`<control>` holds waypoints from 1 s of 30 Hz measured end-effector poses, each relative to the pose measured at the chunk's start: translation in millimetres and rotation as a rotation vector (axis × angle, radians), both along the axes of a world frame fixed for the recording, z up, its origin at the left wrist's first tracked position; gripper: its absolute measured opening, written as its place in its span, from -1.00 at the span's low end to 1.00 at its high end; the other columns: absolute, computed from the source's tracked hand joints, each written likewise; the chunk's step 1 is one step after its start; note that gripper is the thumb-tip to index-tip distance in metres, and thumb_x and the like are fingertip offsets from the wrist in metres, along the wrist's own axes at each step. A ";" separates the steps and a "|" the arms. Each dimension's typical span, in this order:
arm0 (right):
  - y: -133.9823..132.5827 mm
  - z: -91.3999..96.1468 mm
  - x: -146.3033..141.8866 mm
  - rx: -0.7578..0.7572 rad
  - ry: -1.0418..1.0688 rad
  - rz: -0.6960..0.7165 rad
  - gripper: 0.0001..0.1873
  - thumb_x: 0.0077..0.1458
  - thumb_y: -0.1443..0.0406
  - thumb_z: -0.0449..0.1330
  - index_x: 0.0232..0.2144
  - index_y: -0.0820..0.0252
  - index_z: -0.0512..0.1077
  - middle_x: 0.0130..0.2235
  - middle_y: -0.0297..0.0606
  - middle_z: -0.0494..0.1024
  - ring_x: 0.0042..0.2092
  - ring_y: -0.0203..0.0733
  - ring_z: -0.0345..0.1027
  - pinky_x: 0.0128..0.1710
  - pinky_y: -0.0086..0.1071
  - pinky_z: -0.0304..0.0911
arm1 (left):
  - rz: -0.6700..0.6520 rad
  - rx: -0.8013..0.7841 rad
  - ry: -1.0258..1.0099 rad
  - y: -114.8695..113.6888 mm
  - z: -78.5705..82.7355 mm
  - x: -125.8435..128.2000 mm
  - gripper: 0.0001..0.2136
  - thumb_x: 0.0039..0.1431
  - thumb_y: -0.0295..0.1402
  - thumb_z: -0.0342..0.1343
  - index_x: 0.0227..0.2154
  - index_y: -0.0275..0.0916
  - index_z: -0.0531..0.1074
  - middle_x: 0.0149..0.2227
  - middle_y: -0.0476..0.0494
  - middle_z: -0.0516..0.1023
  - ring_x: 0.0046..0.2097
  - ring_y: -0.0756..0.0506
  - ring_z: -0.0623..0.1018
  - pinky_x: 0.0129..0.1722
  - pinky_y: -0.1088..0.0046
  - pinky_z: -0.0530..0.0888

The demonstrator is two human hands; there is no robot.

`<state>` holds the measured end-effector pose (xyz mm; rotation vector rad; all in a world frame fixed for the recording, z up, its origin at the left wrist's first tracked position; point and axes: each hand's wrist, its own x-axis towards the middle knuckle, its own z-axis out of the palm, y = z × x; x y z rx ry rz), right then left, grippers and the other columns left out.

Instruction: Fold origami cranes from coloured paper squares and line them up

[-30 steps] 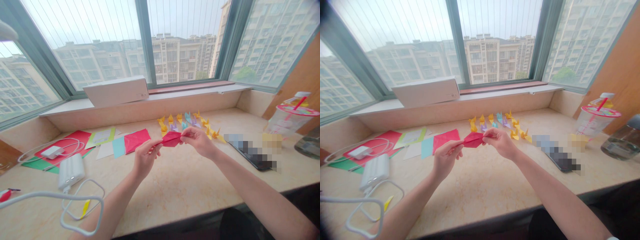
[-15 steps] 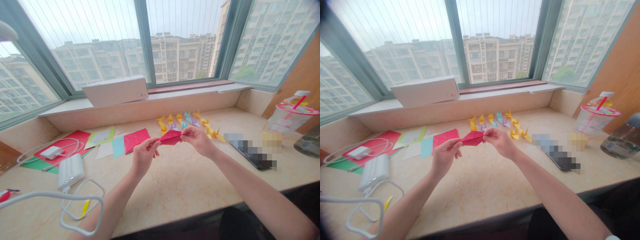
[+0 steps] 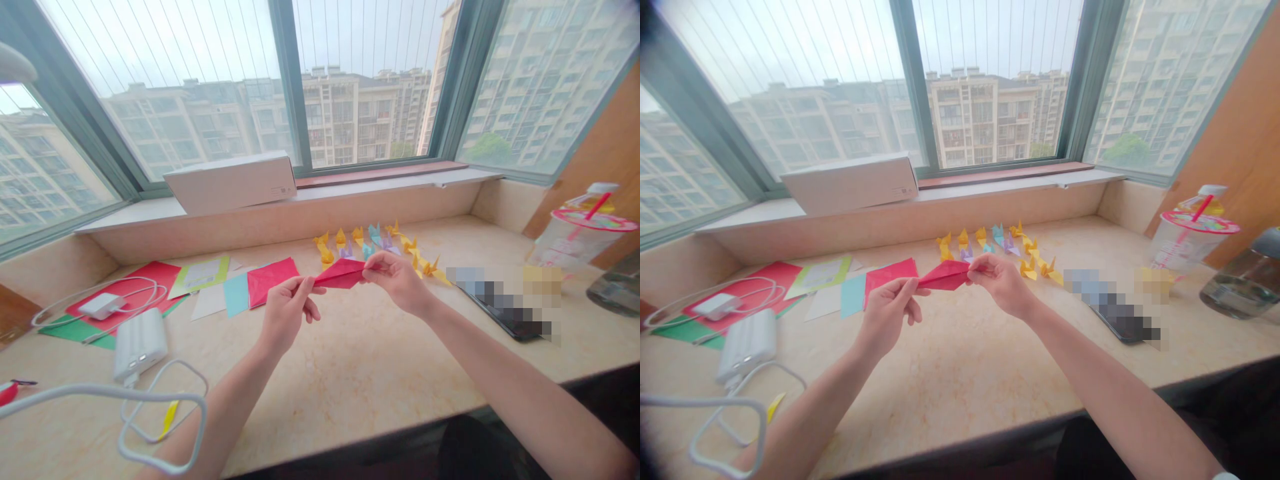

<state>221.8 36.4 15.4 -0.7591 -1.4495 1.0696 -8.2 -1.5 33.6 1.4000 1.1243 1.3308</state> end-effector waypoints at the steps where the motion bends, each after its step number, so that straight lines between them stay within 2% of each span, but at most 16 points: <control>1: 0.4 -0.2 0.1 0.000 0.000 0.002 -0.73 -0.02 0.14 0.40 -0.38 0.14 0.44 -0.37 -0.33 0.56 -0.30 -0.20 0.50 -0.16 -0.22 0.43 | -0.018 -0.015 -0.026 0.2 0.0 0.0 -0.68 0.20 -0.13 0.17 -0.41 -0.35 0.51 -0.50 -0.16 0.60 -0.66 0.06 0.45 -0.71 0.59 0.31; 3: 0.9 -0.3 0.2 -0.002 -0.005 0.002 -0.73 -0.02 0.13 0.40 -0.37 0.14 0.44 -0.37 -0.32 0.56 -0.29 -0.19 0.50 -0.16 -0.22 0.44 | -0.047 -0.042 -0.062 0.5 0.0 -0.2 -0.70 0.17 -0.14 0.20 -0.40 -0.35 0.49 -0.37 -0.22 0.63 -0.64 0.08 0.45 -0.70 0.60 0.32; 6: 1.1 -0.4 0.2 -0.007 -0.010 0.000 -0.73 -0.01 0.13 0.39 -0.37 0.14 0.44 -0.37 -0.31 0.56 -0.29 -0.18 0.51 -0.17 -0.21 0.44 | -0.083 -0.088 -0.076 0.5 1.4 -1.7 -0.72 0.14 -0.16 0.23 -0.38 -0.35 0.48 -0.30 -0.24 0.63 -0.62 0.09 0.44 -0.72 0.61 0.31; 11: 2.5 -2.5 1.4 -0.007 -0.015 0.011 -0.75 0.00 0.15 0.39 -0.36 0.13 0.44 -0.37 -0.32 0.57 -0.29 -0.18 0.52 -0.16 -0.22 0.43 | -0.152 -0.119 -0.053 1.0 5.1 -7.8 -0.73 0.11 -0.18 0.25 -0.40 -0.33 0.47 -0.36 -0.19 0.61 -0.58 0.06 0.46 -0.74 0.62 0.31; 15: 6.0 -5.9 2.9 -0.024 -0.011 0.005 -0.73 0.00 0.14 0.39 -0.35 0.14 0.44 -0.38 -0.32 0.57 -0.30 -0.17 0.52 -0.16 -0.21 0.43 | -0.232 -0.134 -0.105 2.4 3.9 -12.3 -0.68 0.17 -0.10 0.17 -0.44 -0.31 0.45 -0.40 -0.18 0.61 -0.60 0.02 0.50 -0.75 0.59 0.32; 19: 8.4 -8.3 3.1 -0.028 -0.006 0.005 -0.73 -0.01 0.14 0.39 -0.35 0.14 0.44 -0.39 -0.33 0.57 -0.30 -0.18 0.52 -0.18 -0.23 0.42 | -0.197 -0.097 -0.132 3.9 1.3 -11.7 -0.62 0.20 -0.03 0.10 -0.38 -0.32 0.46 -0.43 -0.18 0.60 -0.60 -0.01 0.52 -0.74 0.57 0.35; 23: 8.3 -9.2 1.9 -0.025 -0.008 0.020 -0.73 0.00 0.15 0.39 -0.35 0.15 0.43 -0.38 -0.32 0.57 -0.30 -0.18 0.52 -0.19 -0.24 0.42 | -0.149 -0.098 -0.060 3.2 2.2 -8.8 -0.55 0.23 0.01 0.05 -0.42 -0.37 0.47 -0.41 -0.25 0.61 -0.57 -0.03 0.55 -0.65 0.50 0.47; 26: 8.2 -9.3 1.4 -0.023 -0.021 0.029 -0.73 0.00 0.14 0.39 -0.35 0.15 0.43 -0.39 -0.32 0.57 -0.31 -0.19 0.51 -0.20 -0.24 0.42 | -0.148 -0.059 0.016 0.8 5.1 -7.1 -0.62 0.20 -0.05 0.12 -0.34 -0.36 0.47 -0.34 -0.26 0.62 -0.48 -0.08 0.61 -0.57 0.45 0.55; 30: 7.8 -8.6 1.1 -0.022 -0.033 0.003 -0.72 0.00 0.13 0.39 -0.35 0.15 0.43 -0.40 -0.33 0.57 -0.32 -0.18 0.52 -0.22 -0.24 0.41 | -0.159 0.010 0.016 -1.1 7.0 -4.9 -0.70 0.13 -0.23 0.24 -0.17 -0.35 0.48 -0.38 -0.16 0.59 -0.36 -0.10 0.63 -0.44 0.39 0.62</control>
